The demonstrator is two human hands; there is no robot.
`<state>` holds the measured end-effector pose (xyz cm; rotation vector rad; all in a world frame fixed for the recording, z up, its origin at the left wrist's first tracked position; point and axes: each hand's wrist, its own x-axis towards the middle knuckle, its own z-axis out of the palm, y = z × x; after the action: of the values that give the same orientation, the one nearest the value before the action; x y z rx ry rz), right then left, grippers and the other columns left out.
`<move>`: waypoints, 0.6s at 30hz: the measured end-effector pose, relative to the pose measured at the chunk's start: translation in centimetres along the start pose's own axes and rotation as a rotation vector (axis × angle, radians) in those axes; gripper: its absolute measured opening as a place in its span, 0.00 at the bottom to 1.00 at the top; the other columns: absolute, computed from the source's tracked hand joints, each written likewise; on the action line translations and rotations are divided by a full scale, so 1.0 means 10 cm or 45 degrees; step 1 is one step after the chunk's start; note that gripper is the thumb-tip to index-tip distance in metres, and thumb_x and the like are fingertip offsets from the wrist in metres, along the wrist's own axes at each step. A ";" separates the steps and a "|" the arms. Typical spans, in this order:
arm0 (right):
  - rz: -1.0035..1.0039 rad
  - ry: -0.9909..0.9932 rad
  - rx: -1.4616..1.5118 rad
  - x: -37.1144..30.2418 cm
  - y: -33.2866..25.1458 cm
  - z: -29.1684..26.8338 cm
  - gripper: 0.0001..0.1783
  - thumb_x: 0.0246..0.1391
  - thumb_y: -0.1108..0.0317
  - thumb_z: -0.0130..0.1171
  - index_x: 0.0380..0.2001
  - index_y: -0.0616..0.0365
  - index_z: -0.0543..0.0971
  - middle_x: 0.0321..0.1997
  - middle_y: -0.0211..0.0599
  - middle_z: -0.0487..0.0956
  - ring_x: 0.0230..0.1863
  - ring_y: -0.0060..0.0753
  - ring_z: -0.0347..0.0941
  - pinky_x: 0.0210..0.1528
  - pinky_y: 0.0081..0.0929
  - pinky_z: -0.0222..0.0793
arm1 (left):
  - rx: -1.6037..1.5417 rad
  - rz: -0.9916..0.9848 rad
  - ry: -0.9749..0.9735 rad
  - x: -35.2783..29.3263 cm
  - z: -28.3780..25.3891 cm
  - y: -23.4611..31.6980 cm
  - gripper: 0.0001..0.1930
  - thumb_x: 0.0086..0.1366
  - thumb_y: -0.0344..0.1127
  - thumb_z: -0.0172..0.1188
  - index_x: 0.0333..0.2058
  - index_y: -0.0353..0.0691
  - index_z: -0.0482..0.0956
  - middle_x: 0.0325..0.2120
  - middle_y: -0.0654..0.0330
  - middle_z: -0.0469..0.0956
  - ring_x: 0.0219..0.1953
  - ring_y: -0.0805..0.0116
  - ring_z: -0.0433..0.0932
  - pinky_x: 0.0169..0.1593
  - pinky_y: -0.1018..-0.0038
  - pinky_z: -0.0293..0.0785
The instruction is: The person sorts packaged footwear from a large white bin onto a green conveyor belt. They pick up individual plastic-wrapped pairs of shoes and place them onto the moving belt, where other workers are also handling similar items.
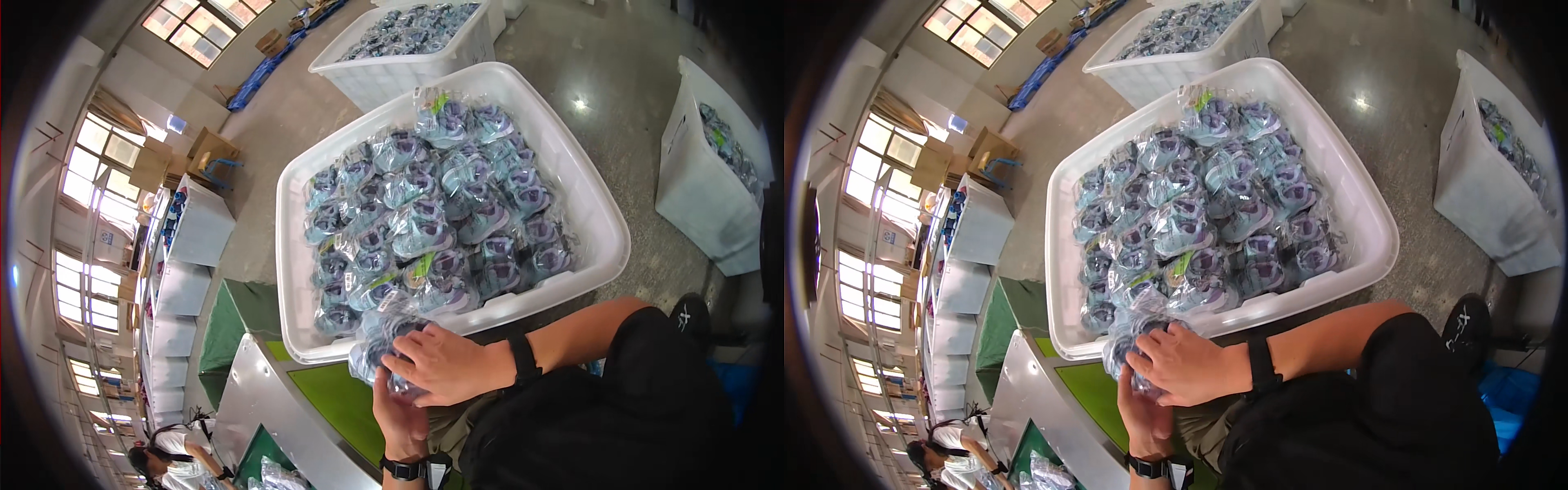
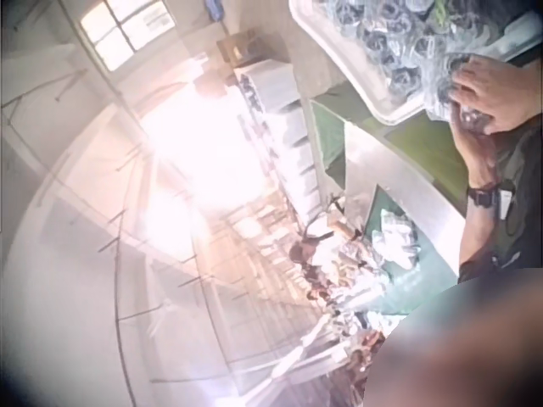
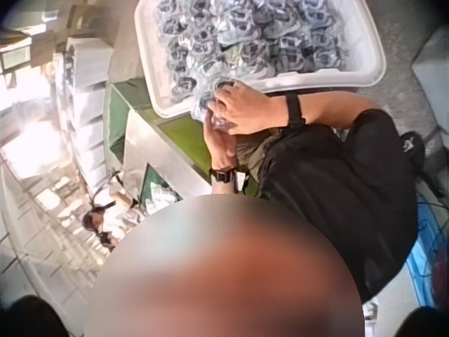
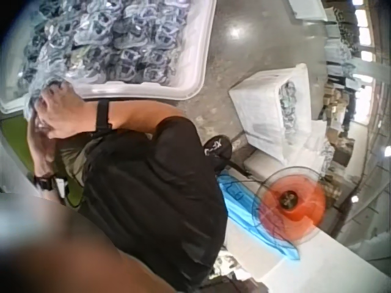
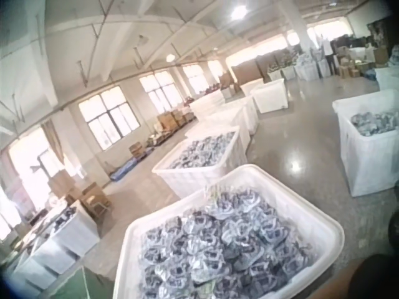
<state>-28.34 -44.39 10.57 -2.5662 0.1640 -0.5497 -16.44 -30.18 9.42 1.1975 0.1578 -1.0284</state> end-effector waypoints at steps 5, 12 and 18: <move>0.171 -0.219 -0.184 0.03 0.27 -0.08 0.41 0.40 0.49 0.80 0.50 0.65 0.73 0.43 0.49 0.77 0.39 0.48 0.84 0.33 0.42 0.78 | -0.130 0.003 -0.203 -0.06 0.25 -0.07 0.26 0.80 0.56 0.49 0.66 0.47 0.67 0.63 0.55 0.70 0.66 0.55 0.69 0.66 0.54 0.69; 0.212 -0.152 0.008 0.02 0.95 -0.55 0.33 0.41 0.61 0.73 0.50 0.59 0.73 0.46 0.49 0.79 0.44 0.57 0.82 0.43 0.49 0.80 | -0.056 0.006 -0.538 -0.13 0.07 -0.02 0.30 0.79 0.51 0.54 0.70 0.39 0.63 0.64 0.40 0.71 0.68 0.42 0.72 0.72 0.48 0.67; 0.286 0.168 -0.129 0.09 1.95 -1.07 0.34 0.39 0.63 0.74 0.52 0.61 0.74 0.51 0.51 0.78 0.49 0.58 0.79 0.51 0.47 0.77 | 0.003 0.129 -0.161 -0.37 -0.64 0.19 0.21 0.79 0.44 0.56 0.61 0.35 0.74 0.47 0.49 0.84 0.50 0.52 0.83 0.57 0.57 0.80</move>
<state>-32.18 -66.23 9.52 -2.5627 0.5316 -0.6382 -14.59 -22.84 10.29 1.1277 -0.0031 -1.0123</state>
